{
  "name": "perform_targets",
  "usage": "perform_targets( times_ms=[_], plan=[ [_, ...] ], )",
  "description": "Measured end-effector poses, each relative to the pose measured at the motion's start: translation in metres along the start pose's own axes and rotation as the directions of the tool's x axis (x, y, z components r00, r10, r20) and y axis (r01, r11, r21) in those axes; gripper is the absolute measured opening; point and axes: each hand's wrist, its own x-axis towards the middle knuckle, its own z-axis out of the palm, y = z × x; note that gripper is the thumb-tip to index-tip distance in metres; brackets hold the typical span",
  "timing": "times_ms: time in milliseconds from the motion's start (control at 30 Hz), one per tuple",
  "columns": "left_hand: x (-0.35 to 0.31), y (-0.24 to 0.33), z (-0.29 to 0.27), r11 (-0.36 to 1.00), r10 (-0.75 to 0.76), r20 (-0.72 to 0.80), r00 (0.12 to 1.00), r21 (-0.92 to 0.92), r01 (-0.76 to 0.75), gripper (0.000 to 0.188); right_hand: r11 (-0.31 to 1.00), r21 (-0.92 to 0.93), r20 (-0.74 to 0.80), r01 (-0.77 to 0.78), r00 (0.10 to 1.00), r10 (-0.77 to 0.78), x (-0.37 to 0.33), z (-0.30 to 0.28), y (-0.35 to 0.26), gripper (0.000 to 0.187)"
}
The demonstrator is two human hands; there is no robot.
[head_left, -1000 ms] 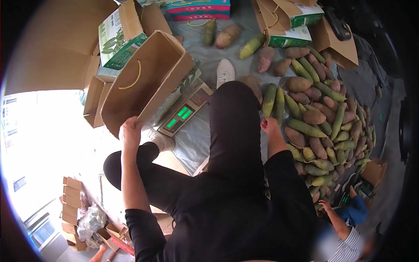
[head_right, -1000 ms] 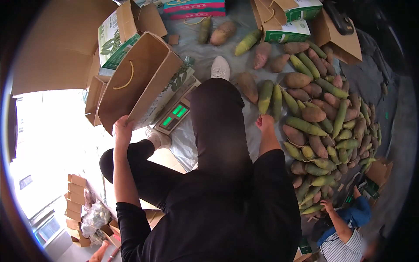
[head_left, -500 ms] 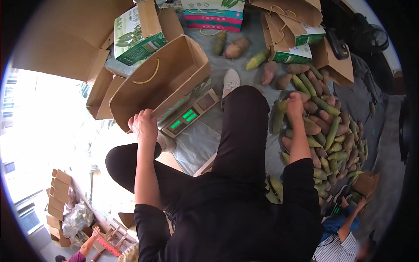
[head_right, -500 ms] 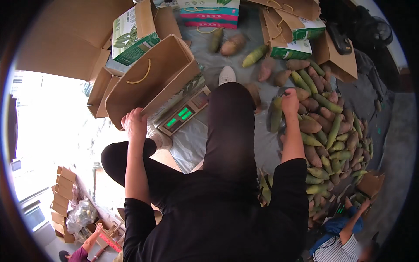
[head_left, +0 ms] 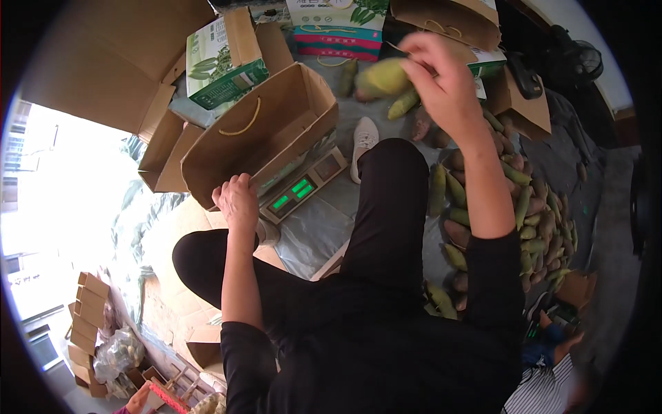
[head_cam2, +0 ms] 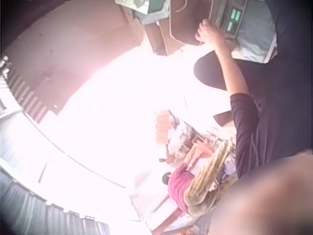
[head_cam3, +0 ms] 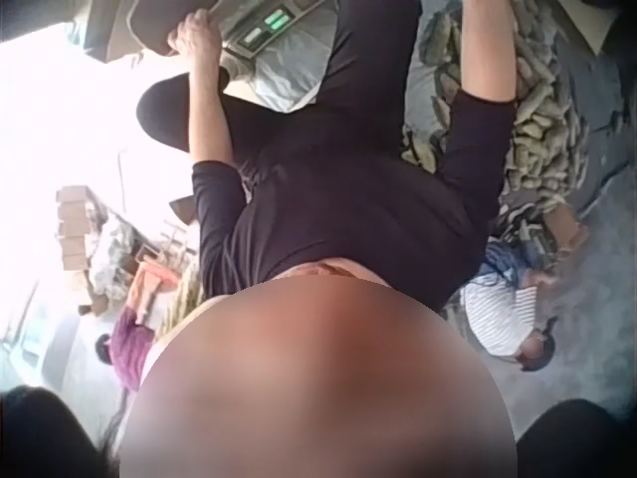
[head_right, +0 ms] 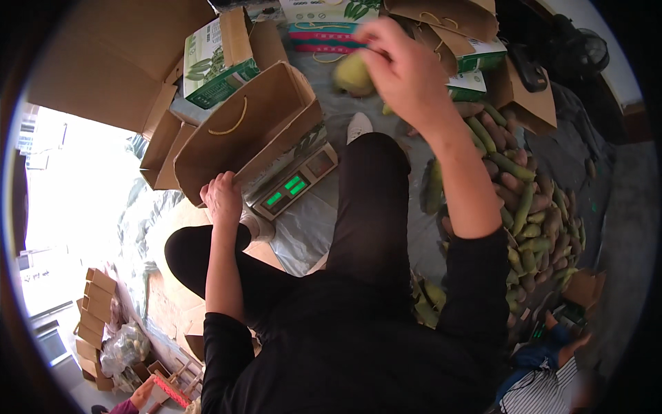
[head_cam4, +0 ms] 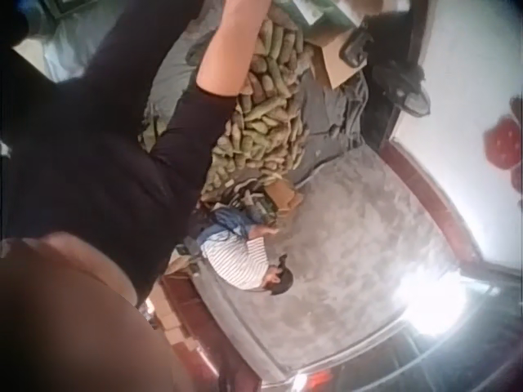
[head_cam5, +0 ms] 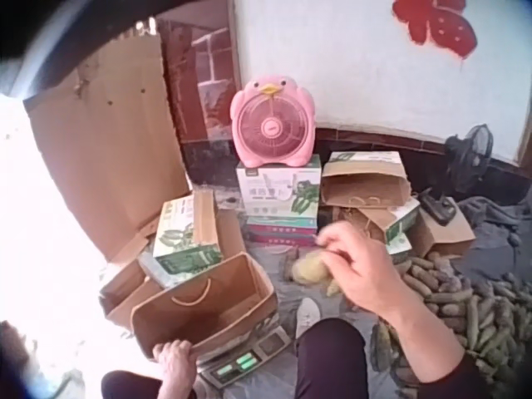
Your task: Sort agricultural produce from a pile on the floor, weigh it in a cardboard box on a scale, and place the boxes into a shipping container.
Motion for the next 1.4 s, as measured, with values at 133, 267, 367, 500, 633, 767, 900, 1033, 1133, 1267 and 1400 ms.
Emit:
perform_targets(
  times_ms=[133,267,367,500,633,767,900,1033,1133,1267,1400],
  plan=[
    [-0.001,-0.001,-0.002,1.0,0.007,0.018,1.0,0.019,-0.007,0.01,0.988,0.054,0.096,0.141,0.985,-0.146,0.038,0.054,-0.04,0.02],
    [-0.002,0.001,-0.005,0.999,0.025,0.016,1.0,0.02,-0.026,0.01,0.986,-0.009,0.331,0.167,0.931,-0.155,0.034,0.146,-0.044,0.018],
    [0.003,0.001,0.001,0.998,0.016,0.018,1.0,0.067,-0.017,0.009,0.98,-0.015,0.563,0.199,0.812,-0.156,0.014,0.21,-0.041,0.02],
    [0.002,0.004,0.002,0.999,0.039,-0.012,0.999,0.018,-0.039,0.016,0.986,0.0,0.722,0.166,0.682,-0.115,-0.014,0.271,-0.04,0.014],
    [0.005,-0.004,0.005,0.998,0.005,0.057,0.998,0.065,-0.009,0.017,0.992,0.041,0.769,0.121,0.63,-0.109,-0.022,0.284,-0.037,0.014],
    [0.006,0.006,-0.002,0.995,0.0,0.066,0.998,0.1,-0.007,0.017,0.954,-0.153,0.794,0.256,0.607,-0.036,-0.018,0.269,-0.015,0.019],
    [0.003,0.006,-0.004,0.995,-0.018,0.097,0.995,0.097,0.008,0.019,0.97,-0.16,0.767,0.182,0.642,0.006,0.02,0.209,0.003,0.027],
    [0.001,0.003,-0.005,0.994,-0.026,0.092,0.995,0.104,0.016,0.019,0.999,0.006,0.523,-0.032,0.852,0.024,0.04,0.136,0.073,0.031],
    [0.003,0.006,-0.001,0.993,-0.024,0.095,0.995,0.12,0.012,0.018,0.934,-0.055,0.276,-0.354,0.893,0.355,0.011,0.087,0.158,0.029],
    [0.004,0.006,-0.001,0.993,-0.005,0.103,0.995,0.116,-0.007,0.016,0.667,-0.369,0.154,-0.647,0.665,0.73,-0.078,0.05,0.257,0.028],
    [0.003,0.006,0.001,0.992,-0.004,0.097,0.995,0.125,-0.008,0.015,0.612,-0.361,0.101,-0.703,0.623,0.775,-0.188,0.048,0.32,0.035]
  ],
)
